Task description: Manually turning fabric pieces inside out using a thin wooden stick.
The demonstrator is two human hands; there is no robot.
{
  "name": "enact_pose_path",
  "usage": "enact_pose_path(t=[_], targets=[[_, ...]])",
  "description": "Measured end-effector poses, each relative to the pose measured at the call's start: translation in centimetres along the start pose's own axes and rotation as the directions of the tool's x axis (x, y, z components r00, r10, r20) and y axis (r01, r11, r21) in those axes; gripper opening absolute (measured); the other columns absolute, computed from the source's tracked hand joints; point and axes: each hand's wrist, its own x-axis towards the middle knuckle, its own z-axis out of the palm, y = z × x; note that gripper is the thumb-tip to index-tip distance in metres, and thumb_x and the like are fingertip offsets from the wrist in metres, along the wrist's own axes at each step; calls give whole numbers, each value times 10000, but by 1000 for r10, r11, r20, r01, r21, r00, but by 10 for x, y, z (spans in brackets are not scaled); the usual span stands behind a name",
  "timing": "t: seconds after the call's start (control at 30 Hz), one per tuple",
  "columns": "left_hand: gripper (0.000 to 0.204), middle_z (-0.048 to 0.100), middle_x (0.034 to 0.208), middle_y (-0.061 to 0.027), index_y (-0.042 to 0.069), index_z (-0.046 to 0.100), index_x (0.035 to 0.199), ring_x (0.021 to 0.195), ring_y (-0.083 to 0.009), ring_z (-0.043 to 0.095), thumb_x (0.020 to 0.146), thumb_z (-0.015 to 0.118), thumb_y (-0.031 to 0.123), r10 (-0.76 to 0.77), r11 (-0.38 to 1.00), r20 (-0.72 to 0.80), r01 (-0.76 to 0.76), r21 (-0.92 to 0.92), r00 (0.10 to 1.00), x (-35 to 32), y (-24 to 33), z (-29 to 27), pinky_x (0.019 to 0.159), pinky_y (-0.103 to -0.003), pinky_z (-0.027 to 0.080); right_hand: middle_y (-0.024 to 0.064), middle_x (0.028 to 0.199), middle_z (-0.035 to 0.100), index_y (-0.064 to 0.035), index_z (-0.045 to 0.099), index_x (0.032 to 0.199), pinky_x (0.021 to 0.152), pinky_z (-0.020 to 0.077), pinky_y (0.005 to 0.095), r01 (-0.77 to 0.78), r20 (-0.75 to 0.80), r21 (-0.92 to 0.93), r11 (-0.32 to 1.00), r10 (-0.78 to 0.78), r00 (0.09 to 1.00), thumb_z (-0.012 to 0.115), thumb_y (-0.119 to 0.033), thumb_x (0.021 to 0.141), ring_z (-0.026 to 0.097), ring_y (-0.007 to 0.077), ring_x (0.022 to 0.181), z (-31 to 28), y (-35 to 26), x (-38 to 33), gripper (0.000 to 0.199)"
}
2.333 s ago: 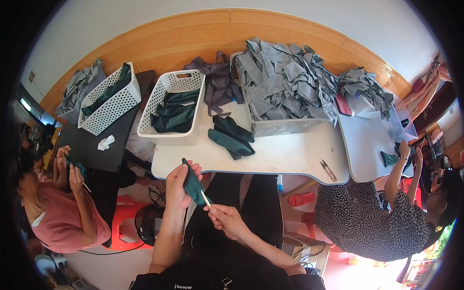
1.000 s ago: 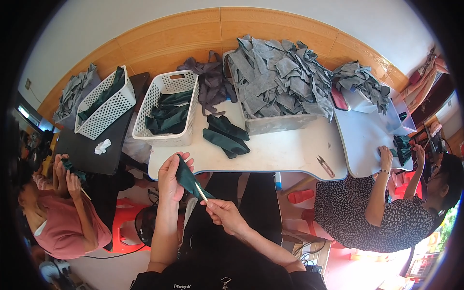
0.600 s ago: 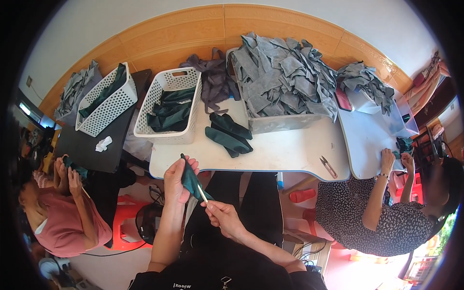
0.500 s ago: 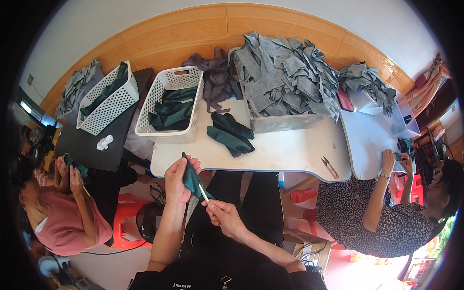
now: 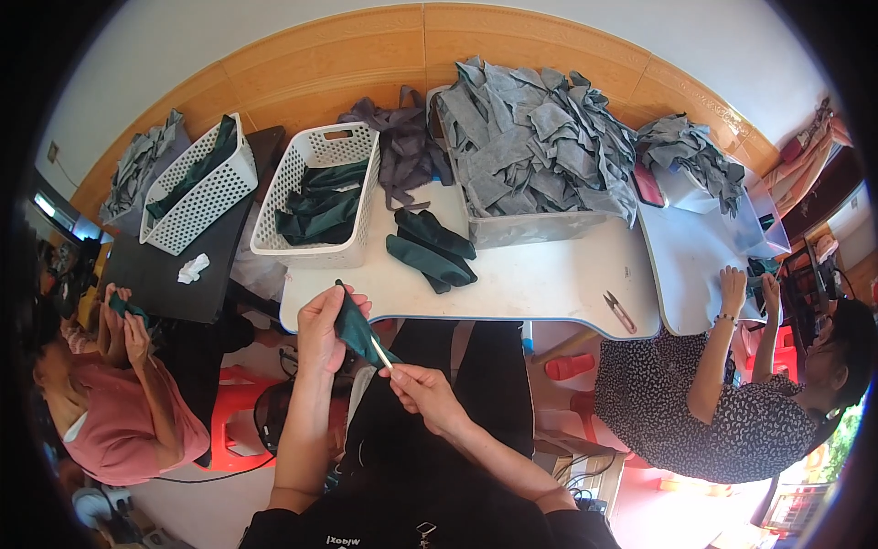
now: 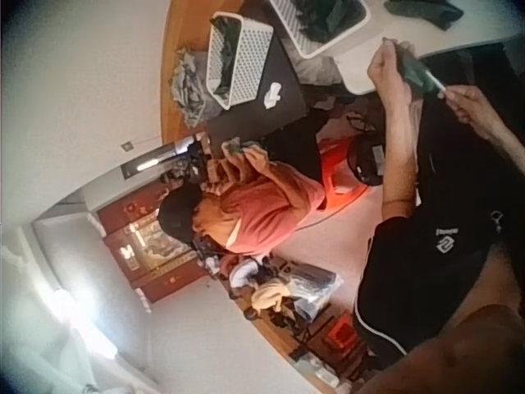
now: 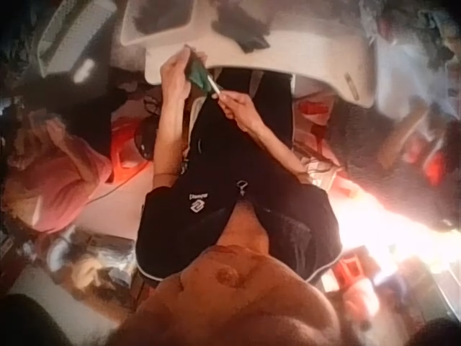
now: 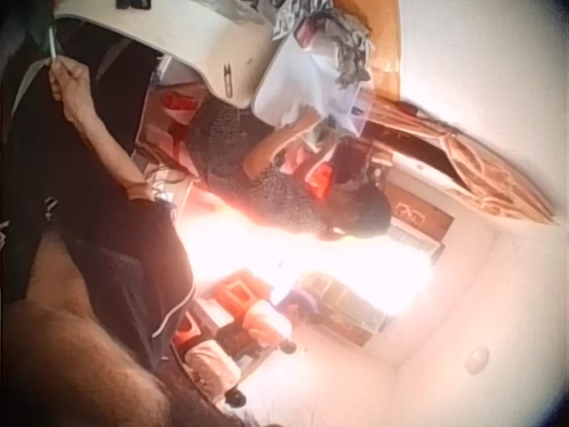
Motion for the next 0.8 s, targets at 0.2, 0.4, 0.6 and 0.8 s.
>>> enact_pose_path(t=[0.2, 0.4, 0.6, 0.8], targets=[[186, 686, 889, -150, -55, 639, 995, 811, -226, 693, 942, 586, 115, 171, 985, -11, -171, 24, 985, 11, 38, -8, 798, -386, 587, -10, 806, 623, -27, 691, 1048, 592, 409, 192, 159, 28, -694, 702, -194, 981, 637, -195, 920, 519, 37, 667, -50, -21, -3, 217], [170, 682, 925, -149, -36, 630, 1048, 855, -231, 687, 924, 597, 76, 131, 987, 23, -128, -96, 991, 1, 49, 1, 832, -401, 578, -5, 920, 648, -33, 649, 1160, 678, 411, 206, 270, -228, -315, 910, -349, 909, 691, -148, 861, 533, 56, 763, -50, -21, 9, 323], [206, 682, 984, -182, -32, 608, 1102, 898, -262, 683, 905, 589, 26, 60, 985, 73, -47, -167, 996, -15, 43, 13, 878, -408, 558, -50, 776, 555, -55, 623, 1143, 481, 250, 185, 291, -86, 132, 948, -282, 956, 673, -79, 859, 341, 24, 546, -21, -13, 45, 290], [185, 685, 994, -144, -36, 646, 1061, 882, -218, 681, 882, 626, 5, 145, 989, -44, -145, -2, 988, -13, 34, -7, 816, -355, 571, -87, 645, 395, -74, 597, 877, 458, 206, 207, 343, -189, 204, 917, -307, 933, 642, -88, 897, 256, 21, 477, -29, -34, 30, 51]])
